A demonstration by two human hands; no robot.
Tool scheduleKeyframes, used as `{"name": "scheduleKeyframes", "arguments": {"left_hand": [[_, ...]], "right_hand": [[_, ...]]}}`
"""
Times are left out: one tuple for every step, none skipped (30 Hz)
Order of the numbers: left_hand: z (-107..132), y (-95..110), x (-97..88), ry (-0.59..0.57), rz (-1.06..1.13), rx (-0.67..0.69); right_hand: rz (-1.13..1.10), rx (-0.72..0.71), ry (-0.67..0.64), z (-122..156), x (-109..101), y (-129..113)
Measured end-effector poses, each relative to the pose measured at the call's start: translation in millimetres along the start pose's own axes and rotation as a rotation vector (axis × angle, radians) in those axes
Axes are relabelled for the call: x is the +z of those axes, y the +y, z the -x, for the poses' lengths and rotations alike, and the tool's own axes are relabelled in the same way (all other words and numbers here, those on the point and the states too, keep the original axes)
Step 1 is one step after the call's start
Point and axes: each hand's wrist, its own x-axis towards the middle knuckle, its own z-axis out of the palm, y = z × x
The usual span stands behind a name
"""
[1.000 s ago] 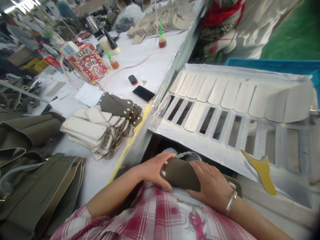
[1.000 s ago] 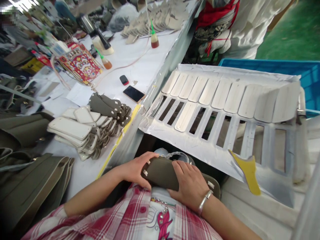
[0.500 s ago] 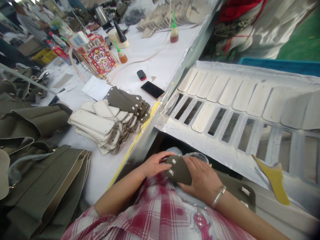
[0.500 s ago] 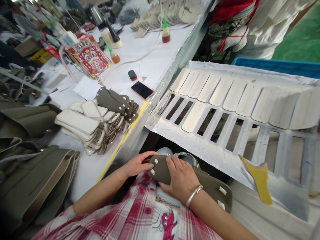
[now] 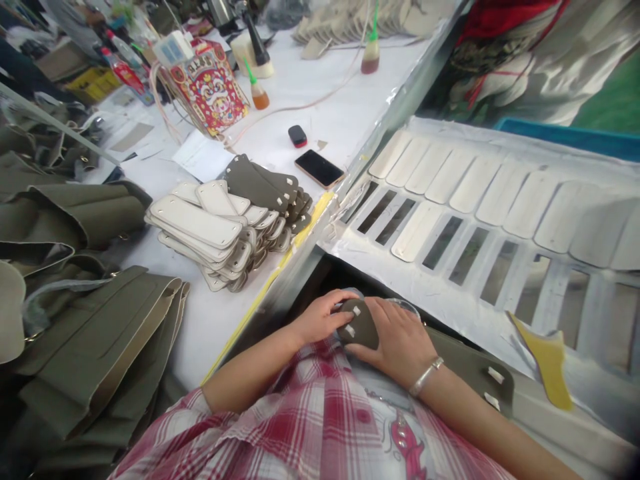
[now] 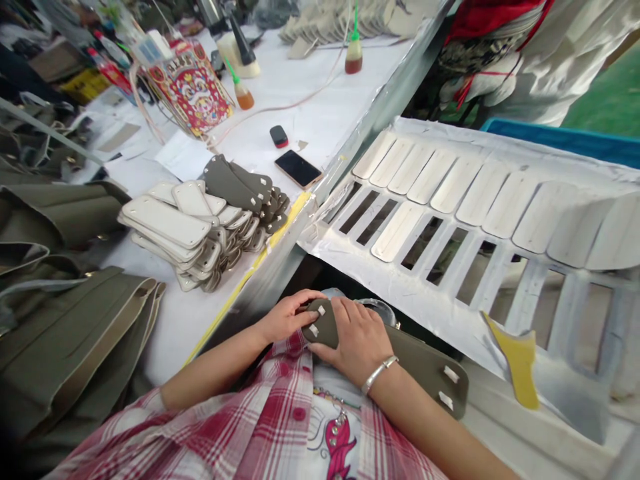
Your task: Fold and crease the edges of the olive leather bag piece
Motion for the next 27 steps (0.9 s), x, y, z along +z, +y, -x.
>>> {"name": "scheduleKeyframes", "arguments": {"left_hand": [[0,0,1.0,0.006,0.008,-0.001],[-1,-1,2.0,0.012,0.014,-0.005],[-1,-1,2.8,0.015,0.018,-0.012],[-2,-1,3.3,0.017,0.017,-0.021],[-3,-1,3.3,0.013,0.011,-0.033],[-5,1,2.8,0.002,0.000,-0.047],[-5,3,1.8,-0.014,-0.017,-0.059],[-6,6,0.5,-0.026,-0.038,-0.063],[-6,11,-0.7,-0.029,-0.067,-0.055],[-5,16,-1.5,-0.021,-0.112,-0.037],[-5,22,-1.4,-0.009,-0.176,-0.008],[-4,28,-0.1,-0.010,-0.265,0.033],[-3,34,2.6,-0.038,-0.376,0.084],[-4,38,6.6,-0.092,-0.500,0.136],[-4,41,11.7,-0.160,-0.624,0.185],[-6,42,17.3,-0.225,-0.729,0.225],[-9,42,23.0,-0.274,-0.810,0.251],[-11,40,28.0,-0.297,-0.863,0.259],[-14,38,32.1,-0.298,-0.892,0.258],[-17,35,35.0,-0.289,-0.904,0.252],[-19,33,36.7,-0.277,-0.908,0.247],[-21,33,37.3,-0.268,-0.910,0.245],[-21,34,37.3,-0.263,-0.914,0.244],[-21,36,37.2,-0.264,-0.922,0.241],[-21,39,37.5,-0.269,-0.938,0.234],[-21,44,38.8,-0.277,-0.964,0.225],[-20,48,41.6,-0.284,-1.003,0.217]], "right_hand": [[-0.006,0.002,0.002,-1,1,-1],[-0.013,0.008,0.000,-2,2,-3],[-0.018,0.016,-0.004,-3,2,-4],[-0.022,0.025,-0.007,-3,2,-5],[-0.024,0.031,-0.008,-3,1,-5],[-0.029,0.029,-0.014,-2,-1,-4],[-0.034,0.016,-0.023,1,-4,-1],[-0.036,-0.001,-0.034,6,-7,4],[-0.030,-0.016,-0.042,13,-11,11],[-0.016,-0.026,-0.048,22,-15,20],[0.005,-0.026,-0.048,33,-19,31],[0.027,-0.019,-0.043,46,-23,42],[0.048,-0.006,-0.035,58,-27,53],[0.060,0.005,-0.031,71,-29,63],[0.065,0.014,-0.032,81,-31,71],[0.064,0.023,-0.037,90,-32,78],[0.058,0.030,-0.043,96,-32,82],[0.048,0.036,-0.052,99,-32,84],[0.037,0.040,-0.057,100,-32,85],[0.024,0.041,-0.060,99,-32,85],[0.012,0.044,-0.058,98,-32,84],[0.001,0.046,-0.055,96,-33,83],[-0.009,0.052,-0.052,94,-33,83],[-0.019,0.058,-0.050,93,-34,82],[-0.028,0.065,-0.051,93,-35,82],[-0.037,0.070,-0.055,92,-35,82],[-0.045,0.072,-0.059,92,-35,81]]}}
